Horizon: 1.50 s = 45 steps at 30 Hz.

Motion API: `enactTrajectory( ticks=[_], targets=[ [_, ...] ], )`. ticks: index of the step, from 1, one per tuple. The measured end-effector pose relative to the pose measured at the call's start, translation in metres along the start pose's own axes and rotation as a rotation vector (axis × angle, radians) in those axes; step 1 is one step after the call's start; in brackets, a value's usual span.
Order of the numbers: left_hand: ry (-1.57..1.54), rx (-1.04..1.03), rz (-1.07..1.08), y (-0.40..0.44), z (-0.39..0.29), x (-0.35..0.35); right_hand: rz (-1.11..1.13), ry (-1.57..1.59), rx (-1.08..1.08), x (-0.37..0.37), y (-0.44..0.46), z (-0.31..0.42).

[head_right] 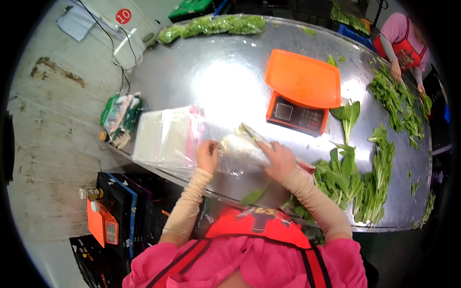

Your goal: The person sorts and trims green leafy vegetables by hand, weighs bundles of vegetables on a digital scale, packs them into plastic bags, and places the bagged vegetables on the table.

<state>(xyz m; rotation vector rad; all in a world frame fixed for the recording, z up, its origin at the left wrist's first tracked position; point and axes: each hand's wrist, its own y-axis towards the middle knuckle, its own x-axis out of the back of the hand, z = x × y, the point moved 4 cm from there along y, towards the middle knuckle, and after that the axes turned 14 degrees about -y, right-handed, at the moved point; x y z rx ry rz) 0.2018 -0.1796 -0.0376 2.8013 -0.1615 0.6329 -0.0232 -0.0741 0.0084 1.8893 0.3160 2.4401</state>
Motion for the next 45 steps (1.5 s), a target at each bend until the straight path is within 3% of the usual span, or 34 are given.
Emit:
enactTrajectory(
  ticks=[3,5,7,9,14,17,20,23,27,28,29,30,32,33,35,36,38,39,41,43,45],
  targets=[
    [-0.059,-0.081,-0.048,0.003,-0.027,-0.01,0.029,-0.076,0.041,0.0,-0.004,0.012],
    [0.146,-0.15,-0.071,0.008,-0.022,-0.014,0.02,-0.102,0.084,-0.008,-0.006,0.017],
    [0.149,-0.206,-0.042,0.0,-0.026,-0.019,-0.022,-0.1,0.073,-0.01,-0.003,0.017],
    [0.094,-0.304,-0.002,-0.008,-0.049,-0.023,-0.005,-0.085,-0.052,-0.006,0.0,0.014],
    [0.06,-0.521,-0.048,0.024,-0.129,-0.004,-0.162,-0.015,-0.044,0.049,0.006,0.023],
    [-0.05,-0.557,-0.028,-0.005,-0.157,-0.001,-0.188,-0.002,-0.013,0.075,-0.012,0.032],
    [-0.087,-0.425,0.038,-0.023,-0.1,-0.032,-0.039,-0.062,0.005,0.029,-0.036,0.022],
    [-0.069,-0.305,0.064,-0.024,-0.091,-0.046,-0.026,-0.042,-0.093,0.013,-0.04,0.021],
    [-0.133,-0.414,0.094,-0.025,-0.13,-0.072,-0.18,-0.104,-0.079,0.001,-0.018,0.026],
    [-0.128,-0.459,0.187,-0.034,-0.148,-0.081,-0.118,-0.093,-0.04,-0.045,-0.019,0.007],
    [-0.122,-0.505,0.281,-0.042,-0.161,-0.085,-0.118,-0.093,-0.047,-0.043,-0.016,0.006],
    [-0.123,-0.508,0.287,-0.049,-0.169,-0.081,-0.281,-0.113,-0.038,-0.033,-0.011,0.01],
    [-0.012,-0.73,0.237,-0.073,-0.184,-0.071,-0.276,0.527,-0.137,-0.02,0.005,0.001],
    [-0.012,-0.737,0.242,-0.08,-0.179,-0.065,-0.309,0.831,-0.191,-0.014,0.013,-0.003],
    [0.196,-0.753,-0.079,-0.09,-0.164,-0.043,-0.357,0.597,-0.29,-0.012,0.021,-0.014],
    [0.197,-0.761,-0.076,-0.092,-0.161,-0.04,-0.097,1.077,-0.44,0.005,0.02,-0.01],
    [0.159,-0.356,-0.225,-0.085,-0.141,-0.03,-0.128,1.244,-0.443,0.011,0.025,-0.008],
    [0.158,-0.359,-0.225,-0.087,-0.131,-0.035,-0.148,1.406,-0.445,0.013,0.026,-0.008],
    [-0.483,0.043,-0.085,-0.087,-0.092,-0.049,-0.095,1.432,-0.478,0.008,0.029,-0.014],
    [-0.431,0.03,-0.011,-0.09,-0.096,-0.046,-0.088,1.321,-0.468,-0.01,0.036,-0.023],
    [-0.373,0.028,0.059,-0.09,-0.095,-0.043,-0.051,1.468,-0.472,-0.022,0.037,-0.022]
  ],
)
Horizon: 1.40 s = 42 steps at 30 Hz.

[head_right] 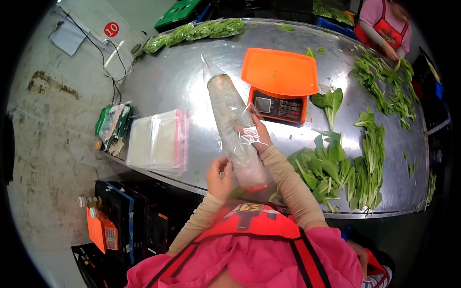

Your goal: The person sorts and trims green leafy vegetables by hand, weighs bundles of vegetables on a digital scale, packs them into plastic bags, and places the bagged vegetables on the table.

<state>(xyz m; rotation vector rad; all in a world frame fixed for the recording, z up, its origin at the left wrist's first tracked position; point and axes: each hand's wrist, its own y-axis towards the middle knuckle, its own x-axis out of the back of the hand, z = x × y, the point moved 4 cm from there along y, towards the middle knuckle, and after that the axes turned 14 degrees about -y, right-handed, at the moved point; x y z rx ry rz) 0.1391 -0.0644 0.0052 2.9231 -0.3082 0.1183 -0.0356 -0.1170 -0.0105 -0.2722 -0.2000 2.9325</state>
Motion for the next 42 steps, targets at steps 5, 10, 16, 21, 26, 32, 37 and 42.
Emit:
enactTrajectory(
  ticks=[5,10,16,21,26,32,37,42],
  targets=[
    [0.24,-0.268,0.381,-0.019,-0.019,-0.028,-0.081,-0.262,0.034,-0.014,0.01,0.018],
    [0.103,-0.376,0.313,0.019,-0.046,-0.015,0.118,-0.721,0.133,-0.022,0.033,0.032],
    [-0.733,-0.133,0.122,0.109,-0.085,0.033,-0.112,-1.373,0.925,-0.048,-0.024,0.219],
    [-0.854,-0.062,0.101,0.087,-0.117,0.025,0.015,-1.44,1.097,-0.064,-0.021,0.224],
    [-0.969,-0.152,0.261,0.025,-0.174,0.036,-0.048,-1.392,1.403,-0.095,-0.117,0.282],
    [-0.935,0.213,-0.019,0.114,-0.074,0.002,-0.324,-1.44,1.561,-0.068,-0.096,0.313],
    [-1.095,0.236,0.011,0.202,-0.057,0.005,-0.79,-1.304,1.305,-0.012,-0.178,0.336],
    [-1.111,-0.076,0.199,0.236,-0.098,0.028,0.244,-1.658,0.934,-0.027,-0.118,0.112]
  ],
)
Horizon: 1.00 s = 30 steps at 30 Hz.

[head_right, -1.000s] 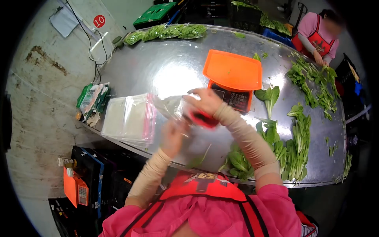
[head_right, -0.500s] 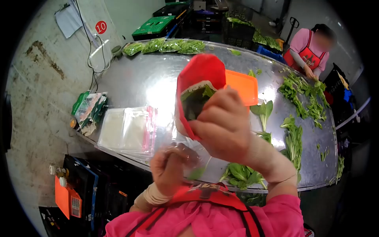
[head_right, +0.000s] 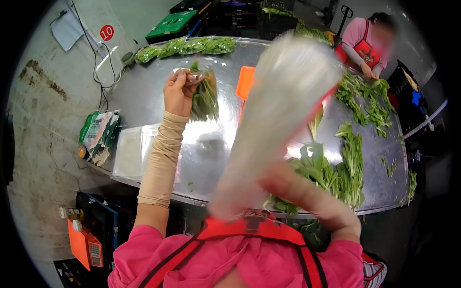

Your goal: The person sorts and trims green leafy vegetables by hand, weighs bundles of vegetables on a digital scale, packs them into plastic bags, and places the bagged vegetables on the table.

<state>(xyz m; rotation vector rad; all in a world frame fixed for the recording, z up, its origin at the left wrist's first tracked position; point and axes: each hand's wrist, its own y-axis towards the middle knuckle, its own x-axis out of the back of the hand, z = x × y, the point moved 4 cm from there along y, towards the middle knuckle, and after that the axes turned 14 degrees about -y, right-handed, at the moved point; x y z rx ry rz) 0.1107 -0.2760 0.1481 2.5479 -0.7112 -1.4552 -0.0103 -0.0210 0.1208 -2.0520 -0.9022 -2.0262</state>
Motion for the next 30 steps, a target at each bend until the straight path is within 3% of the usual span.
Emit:
enactTrajectory(
  ticks=[2,3,4,6,8,9,10,11,14,15,18,19,20,21,22,24,26,28,30],
  targets=[
    [-0.034,-0.025,-0.02,-0.021,-0.001,-0.015,0.072,-0.05,0.119,-0.077,-0.01,0.02],
    [-0.075,-0.062,-0.036,-0.039,0.002,-0.02,0.246,-0.058,0.155,-0.123,-0.025,0.024],
    [-0.058,-0.07,-0.08,-0.063,0.008,-0.021,0.249,-0.04,0.154,-0.139,-0.036,0.025],
    [-0.037,0.023,-0.201,-0.128,0.015,-0.011,0.527,-0.005,0.182,-0.167,-0.055,0.029],
    [-0.072,0.15,-0.33,-0.199,0.031,0.013,0.709,0.485,0.049,-0.159,-0.05,0.016],
    [-0.139,0.225,-0.414,-0.235,0.045,0.026,0.471,0.661,0.022,-0.179,-0.064,0.005],
    [-0.238,0.307,-0.469,-0.27,0.059,0.039,0.71,0.884,-0.258,-0.167,-0.053,-0.005],
    [-0.3,0.5,-0.563,-0.307,0.076,0.065,0.504,1.139,-0.49,-0.183,-0.059,-0.013],
    [-0.272,0.894,-0.852,-0.36,0.079,0.1,0.465,1.806,-1.226,-0.162,-0.059,0.001],
    [-0.122,0.835,-0.775,-0.36,0.067,0.104,0.471,1.808,-1.244,-0.165,-0.06,0.013],
    [0.464,0.648,-0.733,-0.346,0.035,0.101,0.195,1.262,-0.959,-0.177,-0.065,0.038],
    [0.464,0.658,-0.733,-0.34,0.033,0.096,0.192,1.104,-0.979,-0.178,-0.071,0.045],
    [0.71,0.537,-0.642,-0.326,0.025,0.092,0.19,0.948,-0.994,-0.168,-0.065,0.049],
    [0.947,0.406,-0.54,-0.315,0.02,0.089,0.191,0.95,-1.004,-0.173,-0.067,0.053],
    [0.949,0.414,-0.534,-0.31,0.021,0.095,0.18,0.898,-1.01,-0.18,-0.07,0.055],
    [1.246,0.445,-0.376,-0.299,0.021,0.103,0.171,0.85,-1.021,-0.182,-0.068,0.055],
    [1.304,0.42,-0.309,-0.284,0.015,0.105,0.126,0.537,-0.972,-0.165,-0.062,0.046],
    [1.359,0.4,-0.242,-0.273,0.004,0.102,0.079,0.53,-0.972,-0.149,-0.055,0.039],
    [1.087,0.378,-0.333,-0.268,-0.01,0.102,0.061,0.583,-1.014,-0.129,-0.048,0.036]
  ],
)
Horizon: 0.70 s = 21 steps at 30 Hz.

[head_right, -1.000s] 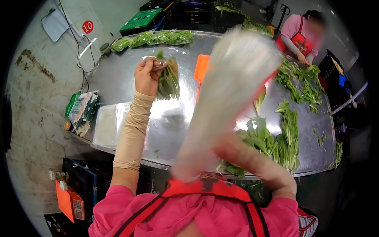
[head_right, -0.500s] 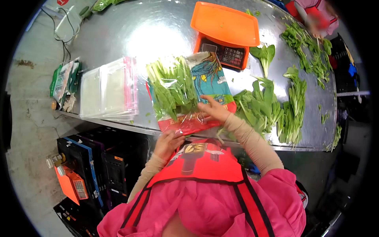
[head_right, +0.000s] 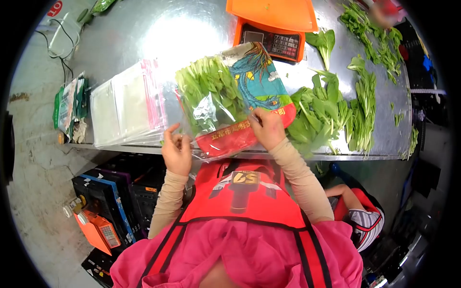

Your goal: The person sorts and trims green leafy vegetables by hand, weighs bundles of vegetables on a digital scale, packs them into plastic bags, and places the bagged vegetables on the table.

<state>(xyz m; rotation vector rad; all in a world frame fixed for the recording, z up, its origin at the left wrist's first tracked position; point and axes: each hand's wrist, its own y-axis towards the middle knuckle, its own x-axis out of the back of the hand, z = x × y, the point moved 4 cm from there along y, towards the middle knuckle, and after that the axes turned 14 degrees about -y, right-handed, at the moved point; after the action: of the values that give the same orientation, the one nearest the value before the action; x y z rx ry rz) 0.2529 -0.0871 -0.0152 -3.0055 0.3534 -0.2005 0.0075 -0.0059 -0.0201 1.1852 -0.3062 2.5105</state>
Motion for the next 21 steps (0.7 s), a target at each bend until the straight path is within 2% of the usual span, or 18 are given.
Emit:
enactTrajectory(
  ticks=[2,4,6,8,10,13,15,20,21],
  targets=[
    [0.019,-0.022,0.003,-0.006,0.004,0.012,0.001,0.037,-0.033,-0.005,-0.008,-0.005],
    [0.315,-0.059,0.071,-0.016,0.037,0.019,0.002,0.073,-0.064,-0.013,-0.023,-0.016],
    [0.4,-0.097,0.097,-0.019,0.05,0.023,0.184,0.057,-0.222,-0.034,-0.035,-0.034],
    [0.112,0.454,0.125,-0.028,0.071,0.027,0.241,0.123,-0.281,-0.031,-0.041,-0.038],
    [0.078,0.515,0.122,-0.024,0.056,0.026,0.38,0.251,-0.373,-0.025,-0.037,-0.041],
    [0.0,0.466,0.114,-0.036,0.052,0.027,0.408,0.317,-0.283,-0.018,-0.032,-0.046],
    [-0.28,0.679,0.151,-0.052,0.053,0.023,0.448,0.324,-0.216,-0.01,-0.028,-0.045],
    [-0.555,0.854,0.075,-0.08,0.076,0.026,0.594,0.338,-0.267,0.01,-0.036,-0.062],
    [-0.761,0.896,0.048,-0.086,0.079,0.022,0.559,0.328,-0.266,0.018,-0.036,-0.061]
  ],
)
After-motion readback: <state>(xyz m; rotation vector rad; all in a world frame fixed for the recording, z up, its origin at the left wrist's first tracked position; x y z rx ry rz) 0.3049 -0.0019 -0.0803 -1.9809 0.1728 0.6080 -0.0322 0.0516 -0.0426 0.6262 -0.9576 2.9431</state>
